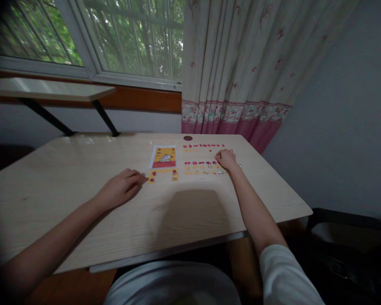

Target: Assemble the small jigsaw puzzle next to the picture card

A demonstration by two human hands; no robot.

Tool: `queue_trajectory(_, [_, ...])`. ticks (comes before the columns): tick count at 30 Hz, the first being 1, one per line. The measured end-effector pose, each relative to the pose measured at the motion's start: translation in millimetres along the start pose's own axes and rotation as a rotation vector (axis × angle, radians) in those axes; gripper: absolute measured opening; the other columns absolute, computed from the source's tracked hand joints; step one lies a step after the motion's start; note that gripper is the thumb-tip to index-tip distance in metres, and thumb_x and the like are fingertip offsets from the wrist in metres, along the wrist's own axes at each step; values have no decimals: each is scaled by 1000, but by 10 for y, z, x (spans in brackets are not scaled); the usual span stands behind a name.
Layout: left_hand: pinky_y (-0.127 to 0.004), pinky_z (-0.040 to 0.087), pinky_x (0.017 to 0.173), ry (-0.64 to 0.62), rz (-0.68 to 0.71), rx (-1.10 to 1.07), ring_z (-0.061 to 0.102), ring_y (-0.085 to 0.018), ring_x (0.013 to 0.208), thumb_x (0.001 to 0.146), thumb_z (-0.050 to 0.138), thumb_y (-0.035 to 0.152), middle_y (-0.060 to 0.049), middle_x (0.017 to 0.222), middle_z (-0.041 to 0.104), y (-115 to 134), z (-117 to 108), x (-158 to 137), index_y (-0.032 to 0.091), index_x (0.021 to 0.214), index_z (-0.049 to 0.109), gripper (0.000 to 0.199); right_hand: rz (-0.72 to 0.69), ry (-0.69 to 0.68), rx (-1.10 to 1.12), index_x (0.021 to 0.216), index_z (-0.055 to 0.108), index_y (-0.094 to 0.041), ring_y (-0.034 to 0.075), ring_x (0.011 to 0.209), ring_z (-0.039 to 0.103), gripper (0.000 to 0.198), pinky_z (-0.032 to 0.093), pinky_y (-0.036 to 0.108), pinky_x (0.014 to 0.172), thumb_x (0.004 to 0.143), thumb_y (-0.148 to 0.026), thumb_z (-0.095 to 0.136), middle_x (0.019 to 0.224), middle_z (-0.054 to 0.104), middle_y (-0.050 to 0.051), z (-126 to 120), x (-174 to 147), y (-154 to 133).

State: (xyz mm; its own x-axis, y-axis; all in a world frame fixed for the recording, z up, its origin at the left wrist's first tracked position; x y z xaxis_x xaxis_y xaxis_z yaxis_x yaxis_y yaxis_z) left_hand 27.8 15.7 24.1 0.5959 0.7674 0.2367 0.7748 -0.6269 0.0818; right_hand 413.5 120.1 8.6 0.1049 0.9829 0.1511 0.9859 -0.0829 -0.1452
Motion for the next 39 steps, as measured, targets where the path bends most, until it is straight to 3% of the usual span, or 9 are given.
queue_trajectory(6, [-40,50,84,29,13,-30,55,-26,96,87,39,20,-11,102,64,2,-13,-4,17,102,66,32,25,76,140,95,68,-16,27,103,55,26,41,39,88,81,-37,62,104,66,12,-9,31,67])
queue_trajectory(9, [-40,50,82,37,13,-38,56,-26,95,87,39,21,-11,102,64,6,-23,-5,17,102,67,32,5,107,393,93,67,-13,17,80,58,25,44,31,78,77,-31,61,86,68,8,-23,43,52])
queue_trajectory(12, [-40,50,81,50,-3,-55,56,-26,94,86,40,22,-11,102,65,4,-40,-3,17,100,67,31,-17,128,691,100,65,-11,13,67,56,35,44,26,66,73,-33,61,76,65,3,-47,32,-34])
queue_trajectory(17, [-38,49,82,122,2,-193,57,-24,91,86,42,23,-10,98,66,62,-105,10,17,99,69,31,9,74,1136,83,65,-14,13,64,59,30,45,25,60,65,-37,70,70,65,4,-57,-91,-414])
queue_trajectory(21, [-34,48,78,207,-34,-436,60,-21,85,86,46,26,-8,91,69,156,-169,45,17,93,71,28,-63,-147,1330,77,63,-16,14,64,63,29,48,27,62,61,-37,75,67,66,3,13,-362,-1011])
queue_trajectory(26, [-28,45,61,256,-226,-698,59,-17,70,83,56,36,-9,85,71,170,-103,98,15,86,72,26,-242,-297,1381,81,67,-17,11,60,60,28,47,25,60,60,-33,76,64,66,-1,86,-822,-1731])
queue_trajectory(30, [-27,42,56,280,-293,-801,55,-15,62,77,63,37,-7,75,70,148,-33,118,15,77,71,24,-354,-312,1364,82,68,-19,11,61,61,27,48,25,60,65,-39,75,66,68,-1,126,-1072,-2037])
queue_trajectory(34, [-27,43,57,293,-305,-880,55,-14,60,74,64,36,-5,70,68,112,-3,125,15,73,70,22,-456,-191,1233,89,69,-21,14,68,64,25,50,28,66,74,-41,69,77,71,2,53,-1153,-2071])
queue_trajectory(39, [-26,41,53,321,-348,-954,52,-12,54,70,66,36,-4,64,67,50,-3,116,15,69,69,22,-691,123,823,97,71,-25,18,85,64,20,48,35,82,79,-35,68,88,72,4,-178,-1205,-2063])
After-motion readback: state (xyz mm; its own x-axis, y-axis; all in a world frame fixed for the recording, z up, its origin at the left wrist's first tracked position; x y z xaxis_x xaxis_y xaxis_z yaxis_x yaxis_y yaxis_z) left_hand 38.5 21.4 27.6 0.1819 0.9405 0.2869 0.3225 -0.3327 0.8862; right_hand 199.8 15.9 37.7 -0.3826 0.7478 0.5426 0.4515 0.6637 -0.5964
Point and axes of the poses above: each hand's wrist, its own x-axis towards the middle knuckle, its own z-axis out of the palm, y = z × x, the point moved 7 cm from there along x, towards the middle knuckle
